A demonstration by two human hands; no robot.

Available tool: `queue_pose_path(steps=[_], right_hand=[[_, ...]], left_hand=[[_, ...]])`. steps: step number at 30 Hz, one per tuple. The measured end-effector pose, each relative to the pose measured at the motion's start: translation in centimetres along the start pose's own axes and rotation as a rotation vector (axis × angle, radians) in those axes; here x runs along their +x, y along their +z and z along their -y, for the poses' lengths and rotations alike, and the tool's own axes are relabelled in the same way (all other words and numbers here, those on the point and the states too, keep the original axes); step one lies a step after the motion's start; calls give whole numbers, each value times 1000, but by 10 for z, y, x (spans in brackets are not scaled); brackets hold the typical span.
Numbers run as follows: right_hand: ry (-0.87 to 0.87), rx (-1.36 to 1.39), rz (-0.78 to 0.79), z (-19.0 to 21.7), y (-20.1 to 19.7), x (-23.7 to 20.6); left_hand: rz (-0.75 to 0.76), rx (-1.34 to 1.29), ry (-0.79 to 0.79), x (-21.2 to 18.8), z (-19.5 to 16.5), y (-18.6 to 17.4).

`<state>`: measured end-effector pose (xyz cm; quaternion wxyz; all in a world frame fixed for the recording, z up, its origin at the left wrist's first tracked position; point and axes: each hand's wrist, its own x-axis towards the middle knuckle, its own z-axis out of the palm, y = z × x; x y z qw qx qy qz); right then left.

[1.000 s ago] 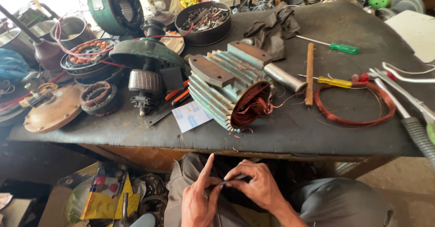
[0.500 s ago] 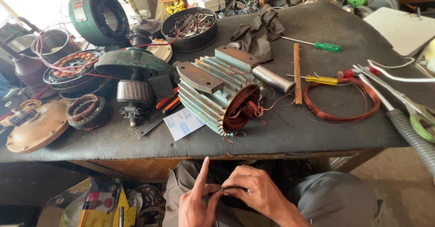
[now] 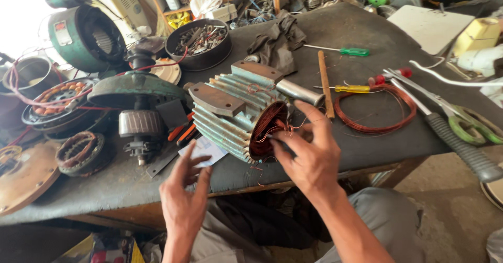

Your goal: The person cuts a small piece of white tape with scissors, then inserts it into the stator slots of a disassembled motor. They continue to pack the copper windings with their fingers and use a screwdriver to press the tape and wires into place. The work is performed on a cluttered workbench with various motor parts and tools visible.

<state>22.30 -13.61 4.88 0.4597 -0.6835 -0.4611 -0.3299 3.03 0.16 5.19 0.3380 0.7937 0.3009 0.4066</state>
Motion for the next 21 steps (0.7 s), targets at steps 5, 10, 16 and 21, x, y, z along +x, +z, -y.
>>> queue_pose_path(steps=[5, 10, 16, 21], right_hand=[[21, -73, 54, 4, 16, 4], [27, -109, 99, 5, 19, 5], [113, -79, 176, 10, 18, 9], [116, -48, 214, 11, 17, 12]], left_hand=[[-39, -142, -54, 30, 10, 1], [38, -426, -53, 68, 32, 7], [262, -1015, -241, 112, 69, 20], [494, -1168, -273, 134, 100, 30]])
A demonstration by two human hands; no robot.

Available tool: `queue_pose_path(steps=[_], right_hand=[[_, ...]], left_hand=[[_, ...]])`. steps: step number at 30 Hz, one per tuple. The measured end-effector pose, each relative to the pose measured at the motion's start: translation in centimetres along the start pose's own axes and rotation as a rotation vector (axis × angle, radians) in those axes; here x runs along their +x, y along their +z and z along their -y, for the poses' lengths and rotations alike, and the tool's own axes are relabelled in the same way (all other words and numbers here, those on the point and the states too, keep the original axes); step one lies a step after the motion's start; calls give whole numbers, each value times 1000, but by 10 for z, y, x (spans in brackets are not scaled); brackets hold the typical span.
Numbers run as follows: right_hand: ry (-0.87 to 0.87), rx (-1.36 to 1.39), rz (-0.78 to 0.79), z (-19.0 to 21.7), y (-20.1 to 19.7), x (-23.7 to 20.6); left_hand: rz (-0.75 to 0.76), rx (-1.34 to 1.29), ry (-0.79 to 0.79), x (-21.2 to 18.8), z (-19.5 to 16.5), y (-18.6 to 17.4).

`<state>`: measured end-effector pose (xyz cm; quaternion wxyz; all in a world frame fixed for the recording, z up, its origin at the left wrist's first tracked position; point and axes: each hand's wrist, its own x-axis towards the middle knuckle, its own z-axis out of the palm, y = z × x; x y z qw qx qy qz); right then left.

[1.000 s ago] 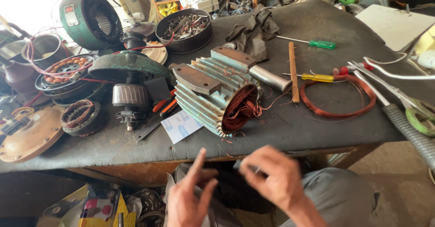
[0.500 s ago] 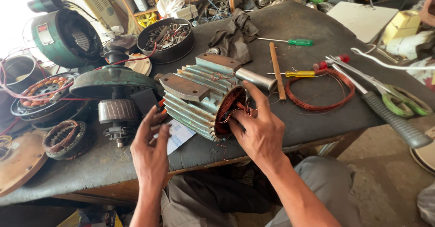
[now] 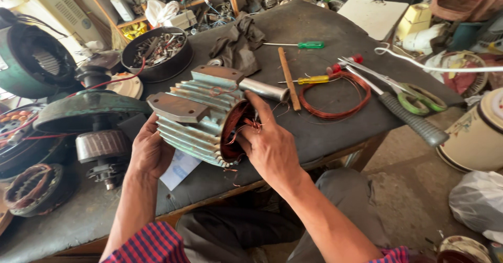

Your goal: The person cuts a small piece of white tape with scissors, then inserts it into the stator slots of a disassembled motor. They continue to pack the copper windings with their fingers and use a screwdriver to press the tape and wires into place. The work is performed on a cluttered workbench with various motor parts and tools visible.

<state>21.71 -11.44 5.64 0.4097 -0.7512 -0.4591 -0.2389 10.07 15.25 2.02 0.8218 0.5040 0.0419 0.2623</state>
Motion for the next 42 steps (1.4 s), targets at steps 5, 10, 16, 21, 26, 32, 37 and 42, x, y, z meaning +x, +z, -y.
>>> queue_pose_path(steps=[5, 10, 16, 21, 26, 32, 37, 42], right_hand=[[-4, 35, 2, -1, -1, -1], [-37, 34, -22, -6, 4, -4], [-38, 68, -40, -10, 10, -7], [-83, 69, -118, -11, 12, -8], [-85, 43, -87, -12, 11, -9], [-90, 17, -71, -11, 10, -7], [-110, -34, -22, -10, 7, -4], [-118, -19, 12, -11, 4, -2]], left_hand=[[-54, 91, -60, 17, 10, -15], [-128, 129, -119, 38, 22, -32], [-197, 126, -171, 53, 31, -45], [-171, 219, -218, 54, 23, -50], [-155, 337, -310, 61, 13, -56], [-116, 434, -313, 65, 10, -62], [-88, 465, -300, 66, 11, -61], [-29, 423, -264, 64, 9, -55]])
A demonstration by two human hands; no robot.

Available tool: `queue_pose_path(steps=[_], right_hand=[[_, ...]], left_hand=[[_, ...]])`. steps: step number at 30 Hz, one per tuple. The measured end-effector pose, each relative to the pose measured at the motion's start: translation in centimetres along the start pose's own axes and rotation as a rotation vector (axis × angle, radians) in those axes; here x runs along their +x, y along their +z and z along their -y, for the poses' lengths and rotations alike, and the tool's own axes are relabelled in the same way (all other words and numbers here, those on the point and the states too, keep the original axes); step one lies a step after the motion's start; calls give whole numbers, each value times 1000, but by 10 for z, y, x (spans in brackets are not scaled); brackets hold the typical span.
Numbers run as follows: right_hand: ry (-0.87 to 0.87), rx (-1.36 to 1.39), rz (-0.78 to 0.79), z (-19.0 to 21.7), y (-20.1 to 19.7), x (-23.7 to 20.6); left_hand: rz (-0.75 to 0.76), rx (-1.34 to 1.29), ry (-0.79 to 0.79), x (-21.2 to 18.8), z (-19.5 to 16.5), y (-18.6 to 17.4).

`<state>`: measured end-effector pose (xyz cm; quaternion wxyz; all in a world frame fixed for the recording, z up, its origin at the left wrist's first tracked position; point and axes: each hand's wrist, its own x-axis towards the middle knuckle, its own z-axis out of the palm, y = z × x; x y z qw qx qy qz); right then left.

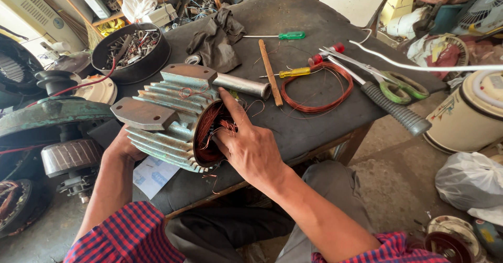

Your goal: The person cuts a small piece of white tape with scissors, then inserts it into the stator slots of a disassembled motor. They continue to pack the copper windings with their fingers and use a screwdriver to press the tape and wires into place. The work is performed on a cluttered workbench with various motor parts and tools visible.

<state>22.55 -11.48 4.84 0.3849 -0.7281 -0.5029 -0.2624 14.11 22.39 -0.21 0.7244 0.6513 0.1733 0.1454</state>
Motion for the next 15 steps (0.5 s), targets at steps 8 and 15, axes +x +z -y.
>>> queue_pose_path(steps=[8, 15], right_hand=[[41, 18, 21, 6, -2, 0], [43, 18, 2, 6, -1, 3]], left_hand=[[-62, -94, -38, -2, -1, 6], [9, -103, -90, 9, 2, -3]])
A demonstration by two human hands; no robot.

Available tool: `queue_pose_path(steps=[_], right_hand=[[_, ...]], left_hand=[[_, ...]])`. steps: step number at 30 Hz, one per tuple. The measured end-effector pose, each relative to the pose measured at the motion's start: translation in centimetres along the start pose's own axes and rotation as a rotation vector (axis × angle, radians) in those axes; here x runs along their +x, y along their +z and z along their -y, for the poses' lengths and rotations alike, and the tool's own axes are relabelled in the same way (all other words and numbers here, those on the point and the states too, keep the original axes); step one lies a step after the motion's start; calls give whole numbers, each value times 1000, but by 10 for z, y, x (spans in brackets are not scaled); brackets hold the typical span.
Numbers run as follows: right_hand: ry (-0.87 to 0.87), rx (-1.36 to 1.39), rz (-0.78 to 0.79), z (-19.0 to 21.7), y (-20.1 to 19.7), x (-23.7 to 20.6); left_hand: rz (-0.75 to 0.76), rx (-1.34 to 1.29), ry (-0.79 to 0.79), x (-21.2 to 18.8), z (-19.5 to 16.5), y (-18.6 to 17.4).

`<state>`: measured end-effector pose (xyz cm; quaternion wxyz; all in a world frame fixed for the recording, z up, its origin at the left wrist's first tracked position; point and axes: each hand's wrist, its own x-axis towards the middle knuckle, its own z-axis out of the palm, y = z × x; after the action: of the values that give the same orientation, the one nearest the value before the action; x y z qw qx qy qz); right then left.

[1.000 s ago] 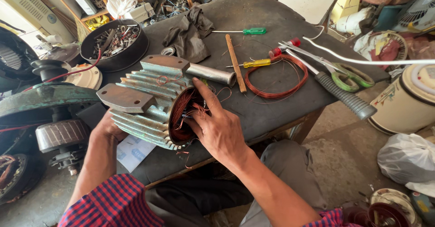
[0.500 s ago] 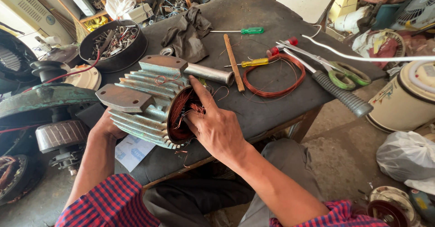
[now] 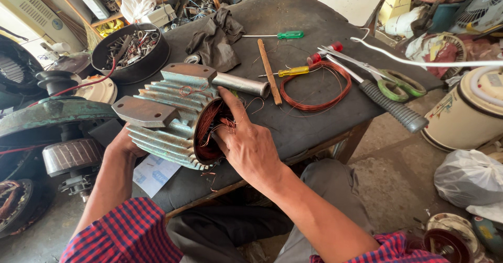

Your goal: The person cuts a small piece of white tape with scissors, then inserts it into the stator slots of a disassembled motor. They continue to pack the copper windings with their fingers and use a screwdriver to press the tape and wires into place. The work is performed on a cluttered workbench with various motor parts and tools visible.

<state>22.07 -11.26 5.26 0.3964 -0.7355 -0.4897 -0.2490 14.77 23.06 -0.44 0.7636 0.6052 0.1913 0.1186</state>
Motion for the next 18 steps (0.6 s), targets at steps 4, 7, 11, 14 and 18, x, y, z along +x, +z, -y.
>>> queue_pose_path(steps=[4, 7, 11, 14, 18], right_hand=[[21, 11, -8, 3, 1, 3], [13, -3, -32, 6, 0, 5], [22, -11, -40, 8, 1, 6], [40, -18, -37, 7, 3, 5], [26, -28, -81, 6, 7, 4]], left_hand=[[-13, -28, -27, 2, -1, 1], [17, -64, -14, 0, -1, 3], [48, -106, -28, -1, 0, 4], [77, -92, -28, -1, 1, 5], [-18, -172, -74, 1, 1, 7]])
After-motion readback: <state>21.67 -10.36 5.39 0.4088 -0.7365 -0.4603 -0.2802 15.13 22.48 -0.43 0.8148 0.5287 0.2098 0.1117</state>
